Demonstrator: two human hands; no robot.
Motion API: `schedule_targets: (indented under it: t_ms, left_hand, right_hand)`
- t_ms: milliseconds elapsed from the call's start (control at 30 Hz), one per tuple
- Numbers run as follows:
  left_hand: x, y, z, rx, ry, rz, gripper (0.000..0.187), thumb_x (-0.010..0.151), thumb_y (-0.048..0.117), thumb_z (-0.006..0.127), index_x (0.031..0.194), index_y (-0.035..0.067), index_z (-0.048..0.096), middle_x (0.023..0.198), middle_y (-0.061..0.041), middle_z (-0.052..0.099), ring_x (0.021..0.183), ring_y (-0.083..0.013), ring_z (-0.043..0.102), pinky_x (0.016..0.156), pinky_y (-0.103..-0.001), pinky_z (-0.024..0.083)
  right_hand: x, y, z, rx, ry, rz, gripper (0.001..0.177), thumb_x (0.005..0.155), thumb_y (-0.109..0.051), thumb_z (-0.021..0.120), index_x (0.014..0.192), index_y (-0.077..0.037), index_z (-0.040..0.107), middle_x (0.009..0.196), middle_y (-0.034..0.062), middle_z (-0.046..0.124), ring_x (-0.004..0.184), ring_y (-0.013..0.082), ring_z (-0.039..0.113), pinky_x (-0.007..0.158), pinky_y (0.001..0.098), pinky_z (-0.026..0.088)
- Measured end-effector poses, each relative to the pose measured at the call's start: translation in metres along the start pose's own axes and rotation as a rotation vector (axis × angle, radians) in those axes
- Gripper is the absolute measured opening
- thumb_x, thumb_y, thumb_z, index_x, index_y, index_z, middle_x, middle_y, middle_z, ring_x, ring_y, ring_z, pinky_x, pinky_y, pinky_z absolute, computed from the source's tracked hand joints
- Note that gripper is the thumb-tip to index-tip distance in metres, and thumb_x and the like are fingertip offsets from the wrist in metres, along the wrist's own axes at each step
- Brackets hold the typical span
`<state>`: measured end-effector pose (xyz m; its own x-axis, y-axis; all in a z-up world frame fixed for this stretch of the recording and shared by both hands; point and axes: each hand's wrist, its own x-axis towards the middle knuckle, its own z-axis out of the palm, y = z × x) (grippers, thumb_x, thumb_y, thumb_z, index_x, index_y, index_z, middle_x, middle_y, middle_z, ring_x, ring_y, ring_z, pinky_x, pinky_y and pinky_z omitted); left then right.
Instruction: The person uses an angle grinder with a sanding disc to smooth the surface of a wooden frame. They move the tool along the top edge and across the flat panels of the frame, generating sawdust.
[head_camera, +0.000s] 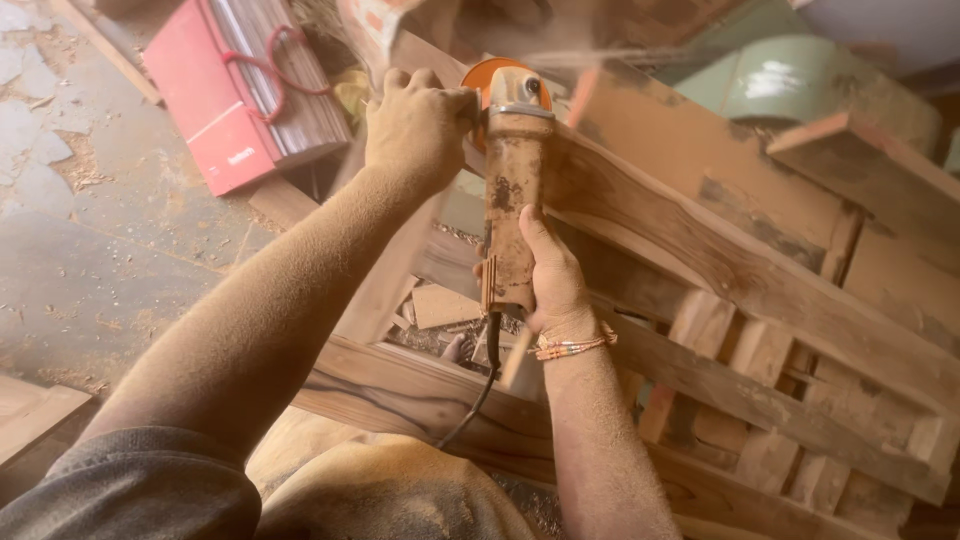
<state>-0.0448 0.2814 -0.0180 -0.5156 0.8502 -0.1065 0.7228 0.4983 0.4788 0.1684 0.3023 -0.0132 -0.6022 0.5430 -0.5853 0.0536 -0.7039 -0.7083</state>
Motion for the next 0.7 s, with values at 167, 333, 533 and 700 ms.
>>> schedule_targets:
  t_ms: [167, 333, 533, 700]
  left_hand:
    - [-0.011, 0.069, 0.025, 0.007, -0.069, 0.038, 0.02, 0.097, 0.027, 0.065, 0.114, 0.031, 0.074, 0.118, -0.006, 0.063, 0.114, -0.0268, 0.05, 0.094, -0.047, 0.045]
    - [-0.014, 0.144, 0.064, 0.086, -0.207, 0.091, 0.028, 0.098, 0.02, 0.063, 0.12, 0.034, 0.071, 0.123, -0.008, 0.061, 0.116, -0.0265, 0.051, 0.095, -0.045, 0.047]
    - [-0.022, 0.247, 0.115, 0.066, -0.302, 0.244, 0.024, 0.096, 0.029, 0.066, 0.12, 0.032, 0.07, 0.129, -0.006, 0.059, 0.126, -0.0262, 0.047, 0.103, -0.048, 0.044]
    - [-0.031, 0.329, 0.153, 0.098, -0.442, 0.335, 0.037, 0.089, 0.033, 0.072, 0.125, 0.026, 0.067, 0.131, -0.008, 0.056, 0.129, -0.0271, 0.044, 0.106, -0.049, 0.042]
  right_hand:
    - [-0.031, -0.006, -0.063, 0.021, 0.051, -0.01, 0.046, 0.101, -0.046, 0.055, 0.12, -0.005, 0.062, 0.092, 0.0131, 0.07, 0.071, 0.0248, 0.071, 0.06, 0.0375, 0.061]
    - [-0.069, -0.012, -0.131, 0.079, 0.093, -0.026, 0.05, 0.101, -0.049, 0.055, 0.121, -0.004, 0.061, 0.093, 0.0125, 0.071, 0.075, 0.0241, 0.073, 0.065, 0.0384, 0.063]
    - [-0.121, -0.028, -0.208, 0.11, 0.262, -0.034, 0.053, 0.101, -0.053, 0.05, 0.123, -0.006, 0.06, 0.093, 0.0116, 0.071, 0.076, 0.0229, 0.072, 0.065, 0.0377, 0.063]
    - [-0.158, -0.038, -0.268, 0.13, 0.414, -0.051, 0.055, 0.104, -0.053, 0.043, 0.125, -0.004, 0.059, 0.095, 0.0106, 0.072, 0.076, 0.0222, 0.071, 0.064, 0.0389, 0.063]
